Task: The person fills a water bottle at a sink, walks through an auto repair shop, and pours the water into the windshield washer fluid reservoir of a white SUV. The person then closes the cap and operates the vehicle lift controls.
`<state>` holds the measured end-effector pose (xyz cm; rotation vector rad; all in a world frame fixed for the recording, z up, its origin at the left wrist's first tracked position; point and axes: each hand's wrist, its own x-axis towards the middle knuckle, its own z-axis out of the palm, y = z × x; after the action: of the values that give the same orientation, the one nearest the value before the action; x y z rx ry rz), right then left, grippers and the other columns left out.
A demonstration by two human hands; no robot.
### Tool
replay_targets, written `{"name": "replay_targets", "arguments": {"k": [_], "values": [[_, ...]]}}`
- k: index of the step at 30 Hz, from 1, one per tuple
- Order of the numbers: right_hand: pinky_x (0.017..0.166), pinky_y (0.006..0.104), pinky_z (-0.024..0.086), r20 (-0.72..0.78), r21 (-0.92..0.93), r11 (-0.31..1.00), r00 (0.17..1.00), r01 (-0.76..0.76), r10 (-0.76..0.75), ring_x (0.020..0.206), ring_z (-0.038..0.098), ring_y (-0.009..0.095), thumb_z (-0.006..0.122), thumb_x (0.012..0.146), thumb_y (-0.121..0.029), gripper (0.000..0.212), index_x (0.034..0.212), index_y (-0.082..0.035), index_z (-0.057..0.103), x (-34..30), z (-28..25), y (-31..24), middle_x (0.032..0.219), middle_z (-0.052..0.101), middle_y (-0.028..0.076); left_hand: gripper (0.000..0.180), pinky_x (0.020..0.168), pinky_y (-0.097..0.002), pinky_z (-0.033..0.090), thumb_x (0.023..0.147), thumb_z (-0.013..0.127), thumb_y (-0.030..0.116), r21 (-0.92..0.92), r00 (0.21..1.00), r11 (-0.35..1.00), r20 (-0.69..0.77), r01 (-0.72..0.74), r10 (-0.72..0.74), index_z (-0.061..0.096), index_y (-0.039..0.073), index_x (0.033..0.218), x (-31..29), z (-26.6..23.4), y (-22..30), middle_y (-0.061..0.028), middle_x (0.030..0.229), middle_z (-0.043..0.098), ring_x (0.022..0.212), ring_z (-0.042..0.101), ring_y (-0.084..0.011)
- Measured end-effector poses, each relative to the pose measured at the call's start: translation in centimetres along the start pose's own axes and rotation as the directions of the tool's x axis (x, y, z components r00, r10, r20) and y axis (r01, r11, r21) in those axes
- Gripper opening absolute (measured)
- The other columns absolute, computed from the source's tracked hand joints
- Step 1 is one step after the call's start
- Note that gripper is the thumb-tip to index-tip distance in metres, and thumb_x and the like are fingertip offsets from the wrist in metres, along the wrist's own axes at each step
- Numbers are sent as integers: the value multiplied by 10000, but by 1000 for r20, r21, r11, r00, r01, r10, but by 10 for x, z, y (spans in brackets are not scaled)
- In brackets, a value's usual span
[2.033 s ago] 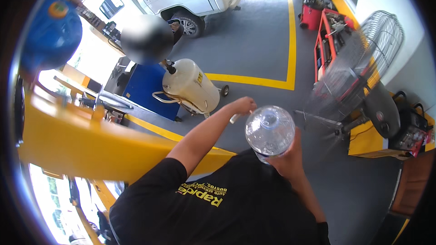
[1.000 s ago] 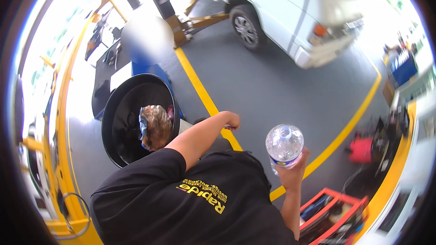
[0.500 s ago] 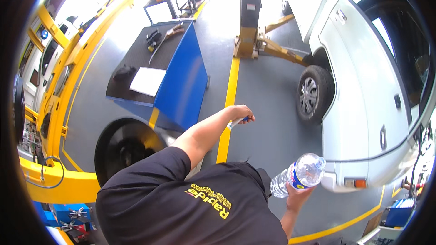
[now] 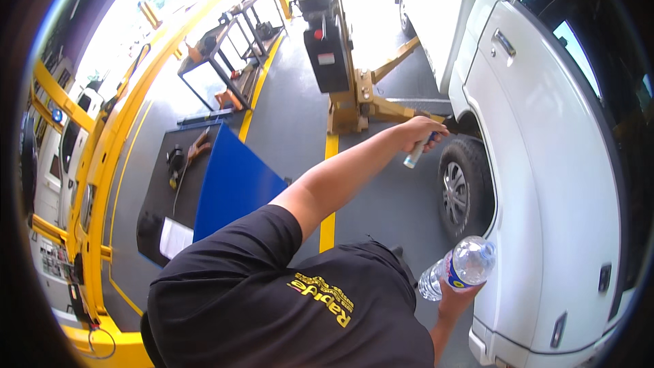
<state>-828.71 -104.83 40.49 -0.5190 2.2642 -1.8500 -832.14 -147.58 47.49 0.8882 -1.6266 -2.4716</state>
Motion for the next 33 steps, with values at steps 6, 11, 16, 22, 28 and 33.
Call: {"name": "replay_targets", "arguments": {"k": [6,11,16,22,28,33], "values": [[1163,420,402,-165,125,991,984,-50,71,1349,515,299,810,585,40,1085,1542,-36,306,69,57,-24,1458,483,162,150,480,-269,411,926,699,216,87,999,995,32,-42,39,720,69,905,137,21,121,-1,759,597,583,514,-112],[1147,421,380,-398,-136,985,916,-108,46,1316,514,308,868,610,-29,1053,1516,-14,332,93,139,-43,1418,493,153,189,500,-260,404,967,648,245,34,984,997,164,-69,62,716,72,1002,275,-34,167,13,738,553,594,487,-101],[1121,409,414,-725,-169,979,687,-112,-46,1286,542,312,901,603,-71,1044,1493,-14,359,87,253,-72,1390,515,168,395,529,-238,406,1056,540,441,-138,864,988,504,67,12,602,85,1215,337,-9,213,20,792,517,637,467,-96],[1100,421,451,-846,105,961,485,-256,222,1254,573,306,905,602,-70,1048,1490,-40,349,48,378,-137,1373,533,177,362,522,-240,404,1057,530,467,-240,664,915,746,325,-41,557,108,1098,331,51,229,-13,800,505,629,440,-98],[1055,417,481,-905,11,966,407,-259,120,1232,586,297,947,624,-119,955,1384,-11,379,38,470,-191,1305,558,186,99,527,-271,386,940,590,185,-252,818,955,574,158,16,544,115,887,333,43,240,10,769,474,603,430,-115],[1022,410,496,-966,87,951,208,-298,153,1196,612,288,953,633,-130,870,1302,-19,408,2,536,-205,1257,582,177,136,560,-268,355,962,586,162,-237,680,962,729,134,85,475,120,896,264,-32,225,11,773,421,641,406,-107]]}}
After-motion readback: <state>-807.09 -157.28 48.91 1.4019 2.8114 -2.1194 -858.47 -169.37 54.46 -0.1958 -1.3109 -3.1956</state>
